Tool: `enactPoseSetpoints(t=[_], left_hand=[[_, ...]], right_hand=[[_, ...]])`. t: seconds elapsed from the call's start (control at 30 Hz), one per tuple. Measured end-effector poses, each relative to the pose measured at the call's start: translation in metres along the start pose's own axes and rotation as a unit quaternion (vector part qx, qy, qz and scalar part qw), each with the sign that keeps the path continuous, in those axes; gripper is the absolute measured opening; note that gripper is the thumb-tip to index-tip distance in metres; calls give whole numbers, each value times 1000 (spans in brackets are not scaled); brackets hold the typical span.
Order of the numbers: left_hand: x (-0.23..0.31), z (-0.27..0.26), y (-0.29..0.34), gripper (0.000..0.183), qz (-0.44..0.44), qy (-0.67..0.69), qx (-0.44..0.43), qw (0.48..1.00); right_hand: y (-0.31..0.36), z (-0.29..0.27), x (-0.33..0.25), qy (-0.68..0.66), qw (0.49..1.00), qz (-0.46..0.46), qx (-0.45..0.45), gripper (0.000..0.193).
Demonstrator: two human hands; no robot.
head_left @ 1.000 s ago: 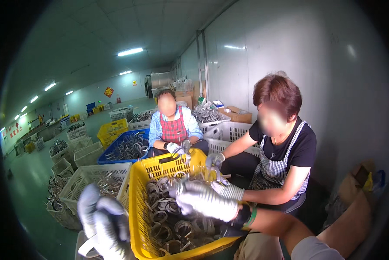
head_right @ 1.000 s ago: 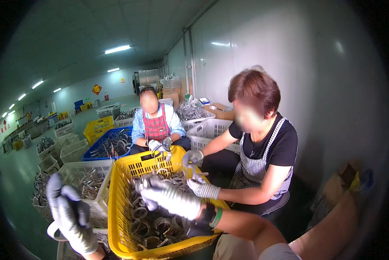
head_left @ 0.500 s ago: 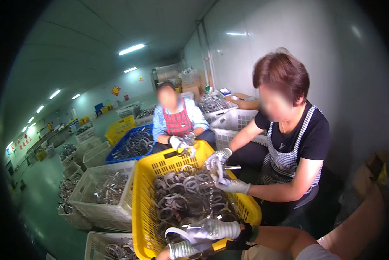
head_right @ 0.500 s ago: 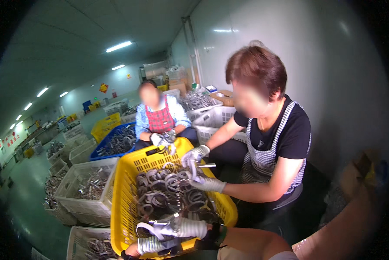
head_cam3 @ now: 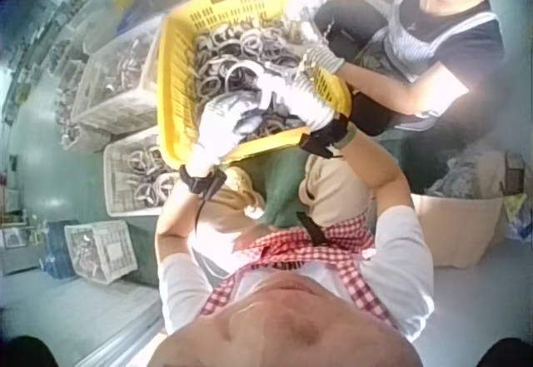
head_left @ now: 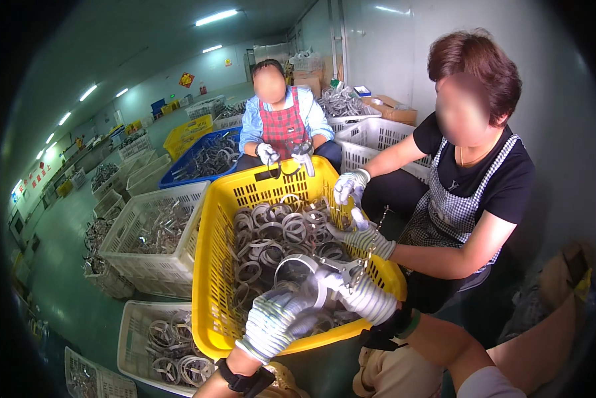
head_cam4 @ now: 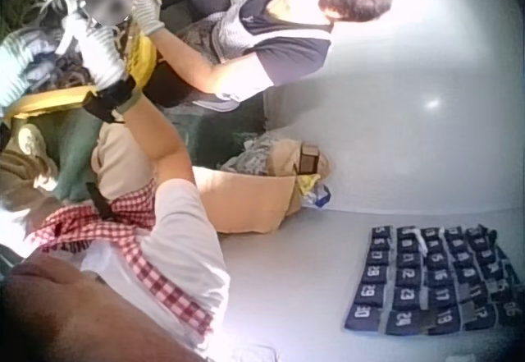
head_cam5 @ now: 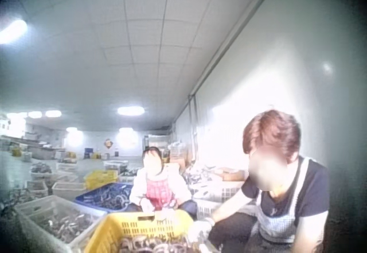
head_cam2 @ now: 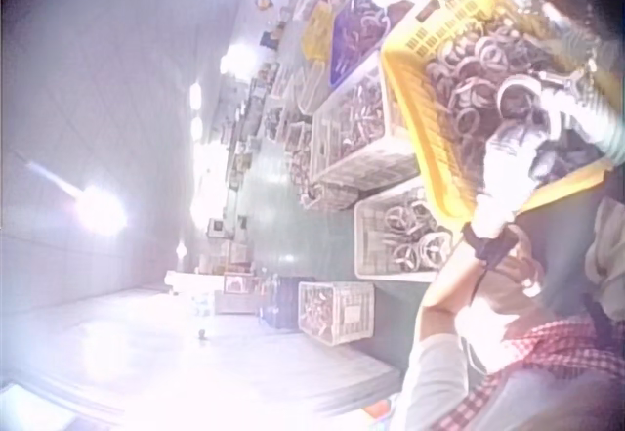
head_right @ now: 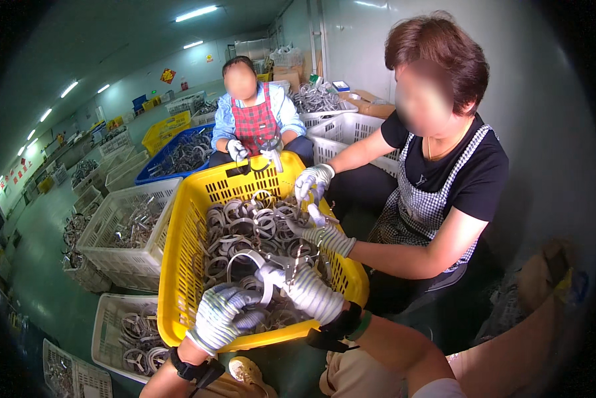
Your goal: Sorting and inspecting metal components in a factory setting.
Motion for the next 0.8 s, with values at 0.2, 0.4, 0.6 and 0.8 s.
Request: enactPoseSetpoints(t=[0.2, 0.4, 0.6, 0.8], left_hand=[[-2, 10, 12, 27, 40, 102, -14, 994], [-13, 26, 31, 14, -262, 490, -114, 824], [-16, 35, 34, 12, -377, 524, -125, 754], [-45, 29, 29, 17, -373, 640, 47, 670]], right_hand=[[7, 7, 22, -123, 989, 76, -16, 30], [6, 29, 5, -387, 910, 135, -72, 32], [8, 26, 11, -310, 936, 142, -89, 40], [5, 7, -15, 15, 998, 26, -47, 33]])
Point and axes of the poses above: each hand's wrist, its own y-axis away from the middle knuckle, its own z-axis out of the palm, x = y × z, the point moved 6 cm from there along -y, towards the middle knuckle, and after that the axes turned 6 degrees about -z, right-handed, at the moved point
